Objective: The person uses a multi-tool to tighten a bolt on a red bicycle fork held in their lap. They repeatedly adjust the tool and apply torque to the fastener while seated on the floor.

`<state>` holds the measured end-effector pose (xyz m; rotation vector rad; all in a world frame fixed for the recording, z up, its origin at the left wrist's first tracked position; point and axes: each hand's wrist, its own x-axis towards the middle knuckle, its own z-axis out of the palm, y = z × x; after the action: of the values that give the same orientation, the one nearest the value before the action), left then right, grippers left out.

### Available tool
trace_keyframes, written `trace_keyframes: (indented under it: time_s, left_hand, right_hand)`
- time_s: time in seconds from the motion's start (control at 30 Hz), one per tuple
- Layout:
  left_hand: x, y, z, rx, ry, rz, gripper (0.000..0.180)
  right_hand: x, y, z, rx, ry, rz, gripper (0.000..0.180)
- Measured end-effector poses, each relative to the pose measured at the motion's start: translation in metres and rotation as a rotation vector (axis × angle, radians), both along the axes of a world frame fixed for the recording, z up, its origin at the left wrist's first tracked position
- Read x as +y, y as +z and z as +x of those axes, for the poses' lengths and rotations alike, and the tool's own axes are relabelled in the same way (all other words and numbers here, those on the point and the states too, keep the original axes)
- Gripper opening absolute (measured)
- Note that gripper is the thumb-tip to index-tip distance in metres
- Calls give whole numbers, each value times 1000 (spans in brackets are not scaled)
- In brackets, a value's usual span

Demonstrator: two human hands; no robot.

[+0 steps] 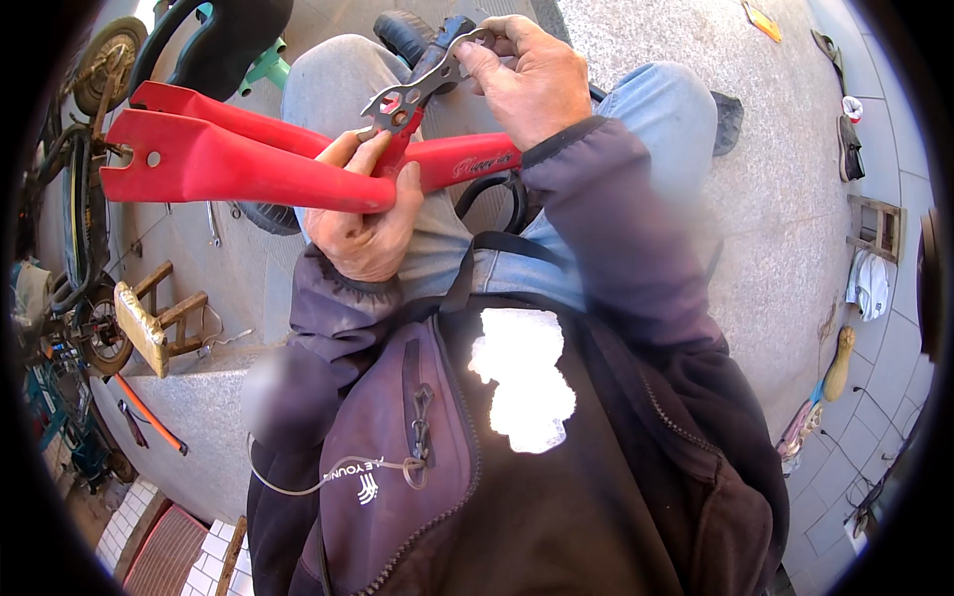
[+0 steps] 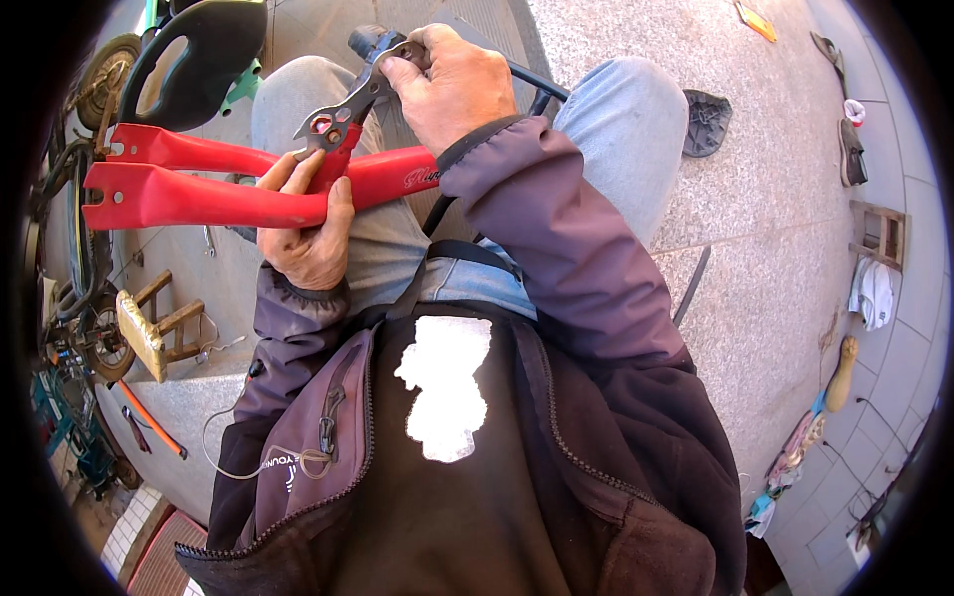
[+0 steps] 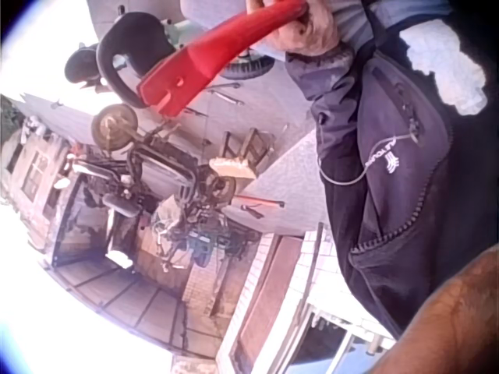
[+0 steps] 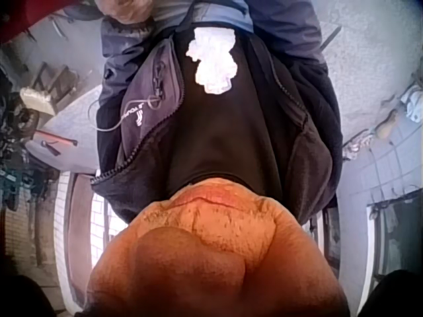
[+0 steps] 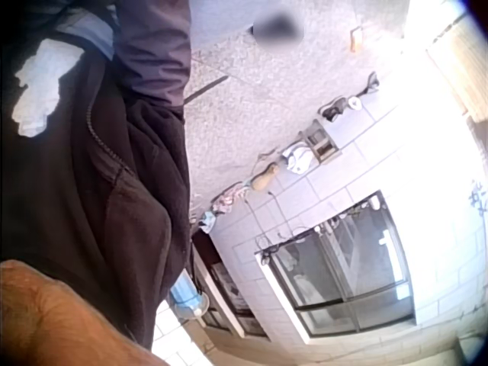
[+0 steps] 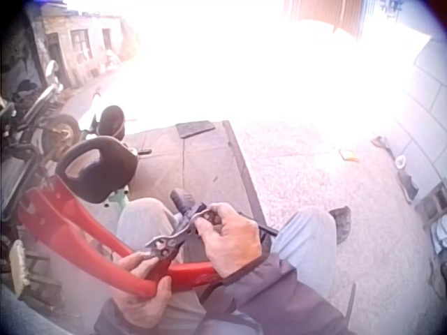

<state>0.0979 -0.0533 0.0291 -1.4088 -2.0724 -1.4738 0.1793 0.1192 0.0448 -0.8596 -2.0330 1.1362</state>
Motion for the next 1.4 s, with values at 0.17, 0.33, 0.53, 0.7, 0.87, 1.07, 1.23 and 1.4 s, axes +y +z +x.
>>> trace_keyframes:
  time_s: [0.17,0.33,0.53,0.7,0.87,1.07,1.23,1.4]
  left_hand:
    - [-1,-2,0,5,8,-14,40]
    - [-3,1,4,-53,10,-36,32]
    - [-5,0,3,-60,-7,-42,33]
    - [-4,1,4,-50,-2,-36,34]
    - [-1,-2,2,5,15,10,42]
    - [-3,1,5,-62,9,-37,34]
    - [-2,1,5,-52,17,-41,33]
    - [-2,0,4,-14,32,-29,35]
  right_hand:
    - [-4,18,0,-53,-63,253,30]
    - [-2,16,-2,-85,-68,308,31]
    - [-1,16,2,-41,-11,155,29]
    - [-9,4,2,33,-76,138,29]
    - [-11,-7,1,46,-95,123,29]
    - [-11,-8,1,31,-80,104,31]
    - [-5,4,2,-113,-14,161,35]
    - [1,18,7,-221,104,116,47]
